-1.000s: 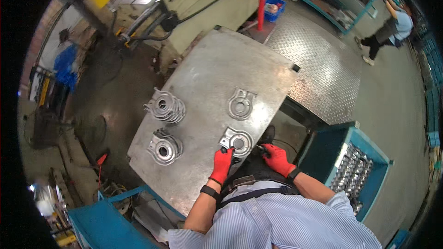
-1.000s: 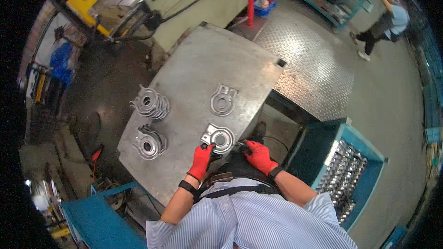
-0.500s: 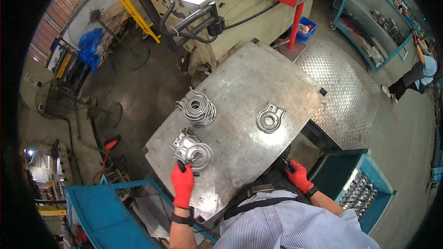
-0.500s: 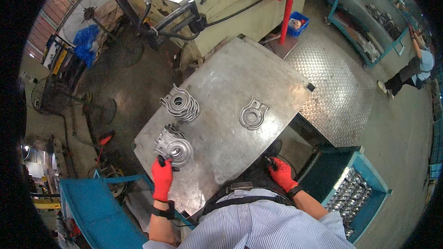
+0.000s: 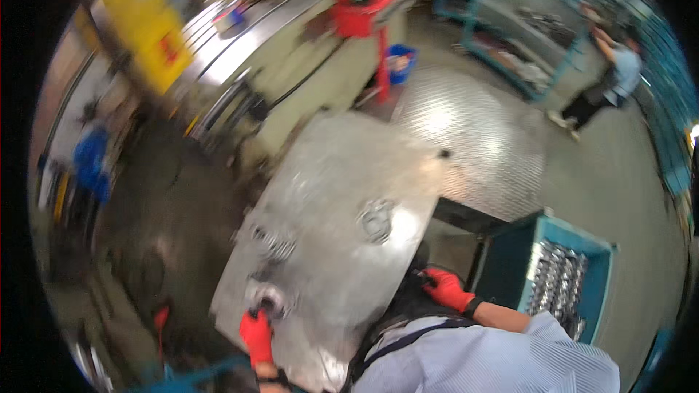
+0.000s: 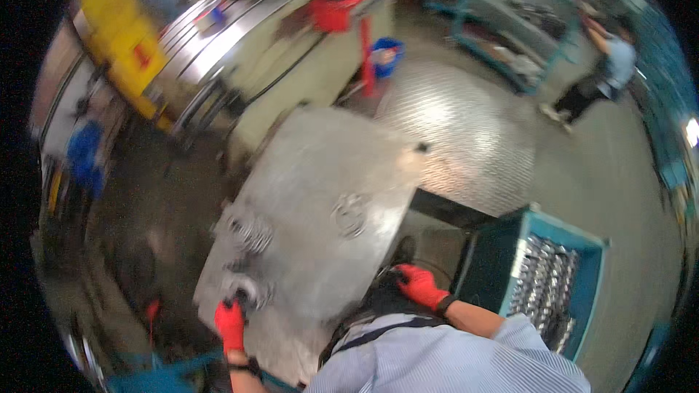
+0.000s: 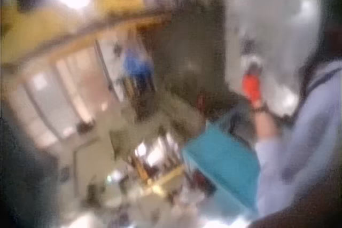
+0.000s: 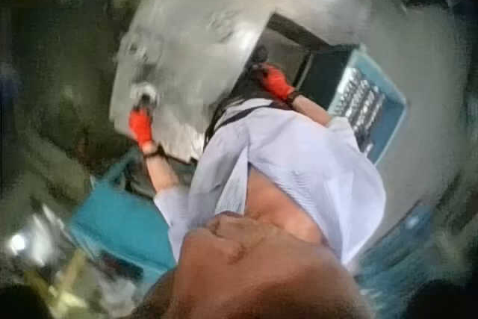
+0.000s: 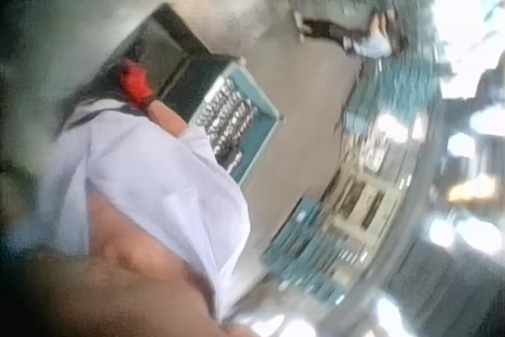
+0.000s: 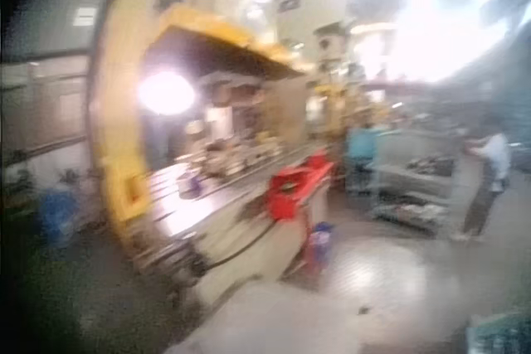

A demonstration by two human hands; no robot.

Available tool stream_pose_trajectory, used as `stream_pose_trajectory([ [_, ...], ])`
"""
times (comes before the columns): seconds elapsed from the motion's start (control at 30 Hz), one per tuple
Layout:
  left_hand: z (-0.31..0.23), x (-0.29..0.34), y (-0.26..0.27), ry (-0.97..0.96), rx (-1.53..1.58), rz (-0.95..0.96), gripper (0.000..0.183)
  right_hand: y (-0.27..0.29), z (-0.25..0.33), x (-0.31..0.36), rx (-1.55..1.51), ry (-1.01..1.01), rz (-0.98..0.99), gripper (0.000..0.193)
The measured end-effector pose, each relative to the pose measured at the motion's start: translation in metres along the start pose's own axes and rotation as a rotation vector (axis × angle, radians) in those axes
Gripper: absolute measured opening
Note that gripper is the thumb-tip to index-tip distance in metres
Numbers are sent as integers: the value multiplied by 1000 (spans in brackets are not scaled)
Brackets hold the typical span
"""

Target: Using an air screwdriver to assemble metal components on a workbench in an industrial setting.

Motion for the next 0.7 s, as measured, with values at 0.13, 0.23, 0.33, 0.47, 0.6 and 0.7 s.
stream_pose_trajectory([
  [0.13,2,6,-2,-191,-38,194,31,2,-3,0,109,91,-50,41],
  [0.23,-24,18,24,87,731,168,38,12,3,1,29,58,-46,41],
  [0.33,-27,21,57,-48,-77,12,37,21,11,6,20,-24,-2,41],
  [0.47,-160,31,149,-216,-454,-81,32,27,-2,16,22,-14,-77,41],
  [0.6,-232,-4,48,-371,318,252,35,37,-8,20,-1,-43,-90,41],
  [0.7,-317,-8,-2,-345,697,476,58,45,-2,19,-13,-59,-93,42],
])
Point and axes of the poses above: each hand's wrist, its own x-axis away from the middle knuckle, its own y-axis out of the back of the hand, z = x × y, the point moved 6 cm from there along -x, towards the middle knuckle, and after that the axes turned 14 degrees about -x, right-handed, at the moved point
